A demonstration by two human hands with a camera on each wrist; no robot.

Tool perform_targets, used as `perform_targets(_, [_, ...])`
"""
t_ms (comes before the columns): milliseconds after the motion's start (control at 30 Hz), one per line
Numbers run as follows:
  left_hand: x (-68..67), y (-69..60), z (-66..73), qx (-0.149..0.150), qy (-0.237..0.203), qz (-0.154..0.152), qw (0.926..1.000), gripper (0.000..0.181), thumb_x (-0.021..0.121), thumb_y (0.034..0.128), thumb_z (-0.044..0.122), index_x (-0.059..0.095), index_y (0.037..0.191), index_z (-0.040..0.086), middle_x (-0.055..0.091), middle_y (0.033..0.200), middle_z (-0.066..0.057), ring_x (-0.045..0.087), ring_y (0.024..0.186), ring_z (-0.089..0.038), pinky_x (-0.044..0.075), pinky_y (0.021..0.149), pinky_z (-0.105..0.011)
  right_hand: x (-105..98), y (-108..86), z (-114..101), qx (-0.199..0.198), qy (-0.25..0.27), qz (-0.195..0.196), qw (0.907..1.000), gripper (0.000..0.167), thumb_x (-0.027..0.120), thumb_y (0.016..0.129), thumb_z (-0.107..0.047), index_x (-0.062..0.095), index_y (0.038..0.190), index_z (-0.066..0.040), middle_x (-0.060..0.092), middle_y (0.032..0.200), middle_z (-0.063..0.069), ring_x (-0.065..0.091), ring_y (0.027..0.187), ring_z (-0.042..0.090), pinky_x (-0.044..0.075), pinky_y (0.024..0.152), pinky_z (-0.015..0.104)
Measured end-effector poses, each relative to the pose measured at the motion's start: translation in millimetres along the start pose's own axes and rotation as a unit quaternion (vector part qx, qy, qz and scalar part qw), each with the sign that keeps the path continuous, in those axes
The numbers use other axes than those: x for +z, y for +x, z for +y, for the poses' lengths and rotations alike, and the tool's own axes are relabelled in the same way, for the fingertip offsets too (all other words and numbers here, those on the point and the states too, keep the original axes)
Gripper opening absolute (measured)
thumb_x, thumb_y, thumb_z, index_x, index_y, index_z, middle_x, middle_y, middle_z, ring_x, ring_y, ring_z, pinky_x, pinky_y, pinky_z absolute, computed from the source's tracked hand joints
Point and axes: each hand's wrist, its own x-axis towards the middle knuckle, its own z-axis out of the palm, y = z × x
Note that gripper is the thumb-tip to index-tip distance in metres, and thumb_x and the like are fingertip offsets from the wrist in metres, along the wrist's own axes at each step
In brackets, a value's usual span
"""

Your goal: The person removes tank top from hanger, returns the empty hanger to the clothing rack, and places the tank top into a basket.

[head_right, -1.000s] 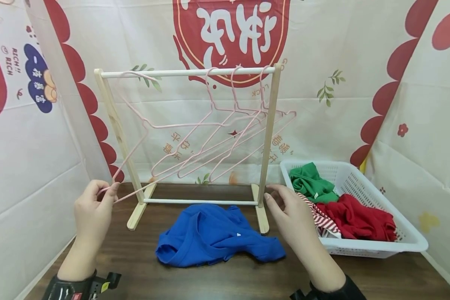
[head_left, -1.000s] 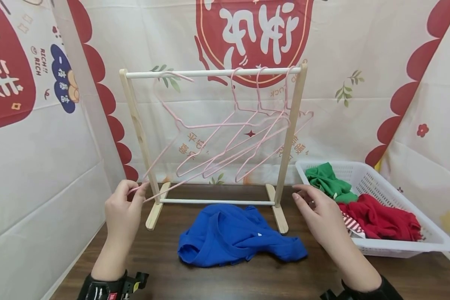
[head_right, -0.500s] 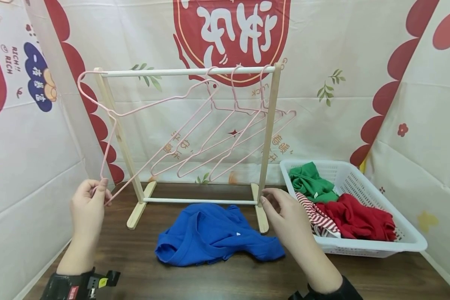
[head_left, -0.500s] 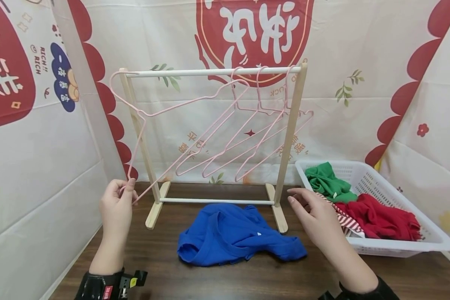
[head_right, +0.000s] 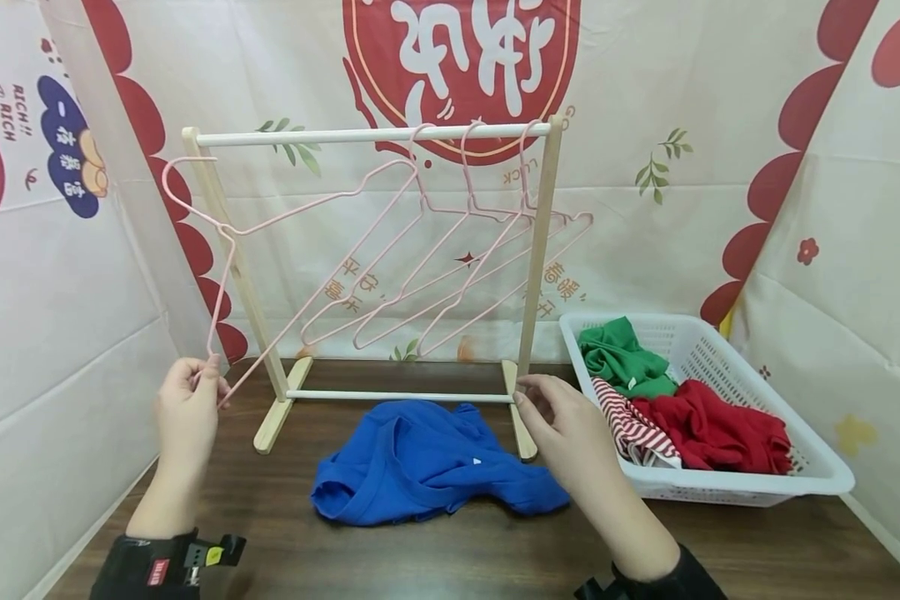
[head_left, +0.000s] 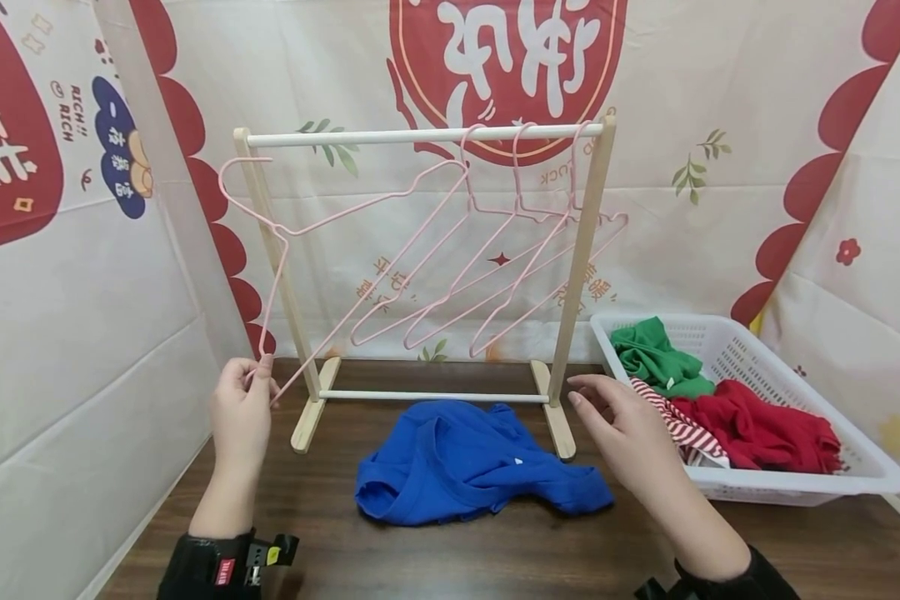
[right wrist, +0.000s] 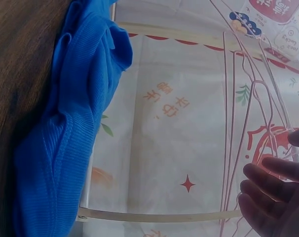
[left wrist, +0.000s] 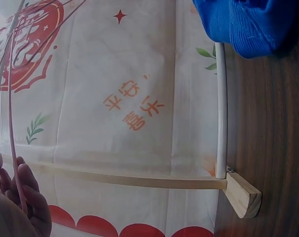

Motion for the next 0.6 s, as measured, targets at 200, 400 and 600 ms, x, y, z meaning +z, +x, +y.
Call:
perform_targets(200, [1.5, -1.0, -0.5, -0.002, 0.032, 0.004, 0.9995, 0.035, 0.055, 0.1003, 0.036, 0.054, 0.084, 0.004, 0.061, 0.062, -0.005, 0.056, 0.053, -0.019, 0.038, 0.049, -0.02, 2.4, -0.2, 0.2, 0.004, 0.009, -0.007, 0.9999, 0.026, 0.056, 0.1, -0.026, 0.067, 0.117, -0.009, 0.068, 0.102, 0.004, 0.061, 0.09, 0.02, 0.049, 0.076, 0.044])
perform_targets(400, [0.8, -2.3, -5.2, -0.01, 0.046, 0.012, 0.9988, 0.038, 0.054, 0.1001, 0.038, 0.054, 0.083, 0.004, 0.059, 0.059, -0.004, 0.051, 0.05, -0.006, 0.037, 0.053, -0.021, 4.7, -0.4, 2.1, 0.0, 0.007, -0.003, 1.0, 0.026, 0.056, 0.1, -0.026, 0.067, 0.115, -0.009, 0.069, 0.101, 0.004, 0.062, 0.089, 0.02, 0.049, 0.076, 0.044])
perform_targets(600, [2.1, -1.3, -5.7, 0.022, 0.067, 0.021, 0.9973, 0.035, 0.055, 0.1003, 0.034, 0.055, 0.083, 0.004, 0.061, 0.063, -0.009, 0.048, 0.05, -0.004, 0.035, 0.05, -0.02, 7.4, 0.4, 4.2, -0.01, -0.003, -0.012, 0.9999, 0.023, 0.058, 0.099, -0.025, 0.068, 0.113, -0.01, 0.068, 0.097, 0.001, 0.06, 0.084, 0.017, 0.048, 0.073, 0.041])
